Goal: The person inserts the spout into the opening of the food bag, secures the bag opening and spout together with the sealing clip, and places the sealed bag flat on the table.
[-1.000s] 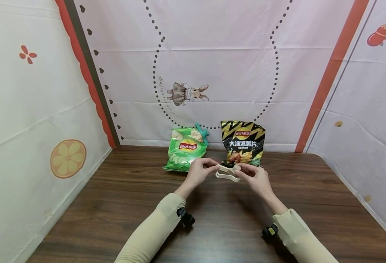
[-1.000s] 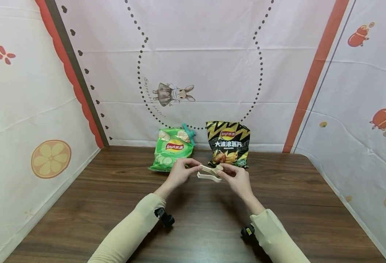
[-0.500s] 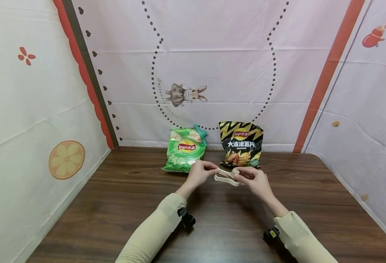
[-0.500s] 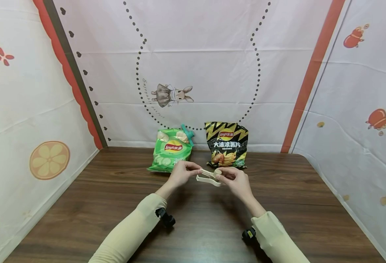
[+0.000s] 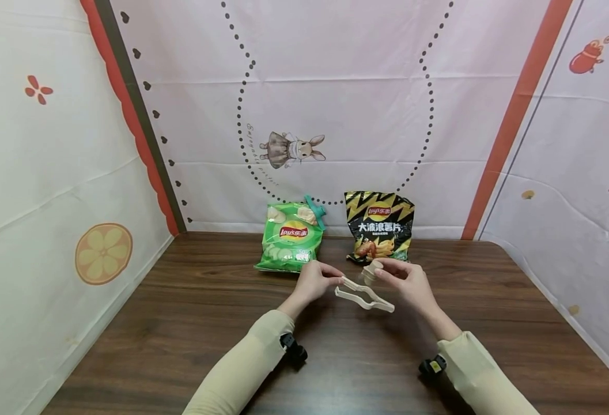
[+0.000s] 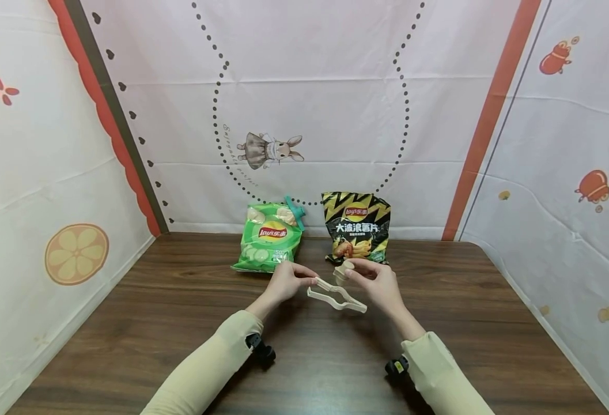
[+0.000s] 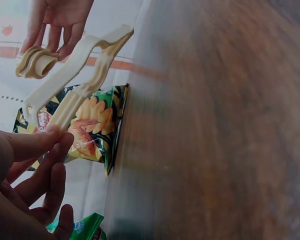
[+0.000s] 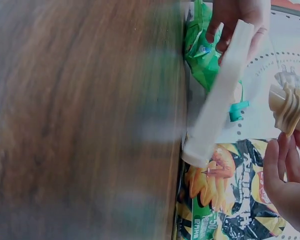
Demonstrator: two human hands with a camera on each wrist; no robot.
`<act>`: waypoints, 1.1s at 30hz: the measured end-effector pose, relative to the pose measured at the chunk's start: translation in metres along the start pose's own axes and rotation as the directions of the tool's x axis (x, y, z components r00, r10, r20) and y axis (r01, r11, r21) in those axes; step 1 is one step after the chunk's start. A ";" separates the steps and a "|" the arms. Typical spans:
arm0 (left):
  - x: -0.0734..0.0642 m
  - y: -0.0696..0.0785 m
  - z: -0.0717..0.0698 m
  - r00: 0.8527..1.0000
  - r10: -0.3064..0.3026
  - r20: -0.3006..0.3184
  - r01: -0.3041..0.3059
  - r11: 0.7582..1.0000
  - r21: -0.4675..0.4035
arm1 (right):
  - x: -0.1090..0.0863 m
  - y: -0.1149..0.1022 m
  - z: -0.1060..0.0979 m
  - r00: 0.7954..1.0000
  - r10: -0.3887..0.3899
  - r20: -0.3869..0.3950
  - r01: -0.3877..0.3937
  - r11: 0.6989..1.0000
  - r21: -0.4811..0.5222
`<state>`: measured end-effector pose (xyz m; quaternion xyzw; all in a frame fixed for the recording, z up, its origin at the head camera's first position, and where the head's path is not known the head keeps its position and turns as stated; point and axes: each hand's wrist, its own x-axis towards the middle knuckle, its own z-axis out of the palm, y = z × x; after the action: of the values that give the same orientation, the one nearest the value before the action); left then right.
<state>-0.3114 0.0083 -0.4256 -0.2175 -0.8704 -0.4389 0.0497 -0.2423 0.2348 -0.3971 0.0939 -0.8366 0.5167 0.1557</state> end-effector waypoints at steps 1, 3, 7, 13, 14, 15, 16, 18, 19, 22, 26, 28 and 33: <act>0.000 -0.001 0.000 1.000 0.004 0.003 -0.004 1.000 0.005 | 0.000 0.001 -0.001 1.000 0.005 -0.001 -0.005 1.000 0.000; -0.001 -0.003 0.001 1.000 0.015 0.012 -0.015 1.000 0.011 | 0.001 0.002 -0.002 1.000 0.010 0.001 -0.010 1.000 0.007; 0.000 -0.005 0.002 0.999 0.024 0.036 -0.024 1.000 0.016 | 0.001 0.004 -0.006 1.000 0.010 -0.001 -0.010 1.000 0.018; -0.001 -0.005 0.002 0.995 -0.012 0.097 0.011 1.000 0.007 | 0.001 0.006 -0.014 1.000 0.025 -0.002 -0.025 1.000 0.016; -0.001 -0.004 0.001 0.994 -0.019 0.110 0.018 1.000 0.011 | 0.001 0.006 -0.015 1.000 0.031 -0.004 -0.031 0.999 0.011; -0.002 -0.004 0.001 0.992 -0.021 0.121 0.019 1.000 0.018 | 0.001 0.007 -0.016 0.999 0.035 -0.004 -0.035 0.999 0.006; -0.002 -0.004 0.001 0.991 -0.022 0.133 0.019 0.999 0.029 | 0.001 0.007 -0.017 0.999 0.043 -0.006 -0.043 0.999 0.006; -0.003 -0.004 0.001 0.988 -0.020 0.156 0.013 0.999 0.049 | 0.002 0.008 -0.019 0.998 0.055 -0.009 -0.055 0.998 -0.001; -0.003 -0.005 0.001 0.986 -0.021 0.165 0.011 0.998 0.061 | 0.002 0.009 -0.020 0.998 0.061 -0.008 -0.061 0.998 0.004; -0.003 -0.005 0.000 0.982 -0.023 0.187 0.007 0.996 0.085 | 0.002 0.009 -0.023 0.997 0.074 -0.016 -0.073 0.996 0.042; -0.004 -0.006 -0.001 0.976 -0.040 0.215 0.019 0.995 0.099 | 0.001 0.008 -0.026 0.996 0.077 -0.036 -0.073 0.991 0.109; -0.004 -0.005 -0.001 0.971 -0.051 0.232 0.027 0.994 0.105 | 0.000 0.008 -0.028 0.996 0.079 -0.044 -0.073 0.989 0.128; -0.006 -0.003 -0.002 0.959 -0.065 0.275 0.032 0.992 0.123 | 0.001 0.011 -0.033 0.995 0.085 -0.058 -0.077 0.989 0.126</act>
<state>-0.3076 0.0031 -0.4281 -0.2523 -0.8981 -0.3530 -0.0711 -0.2414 0.2693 -0.3925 0.0531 -0.8009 0.5759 0.1548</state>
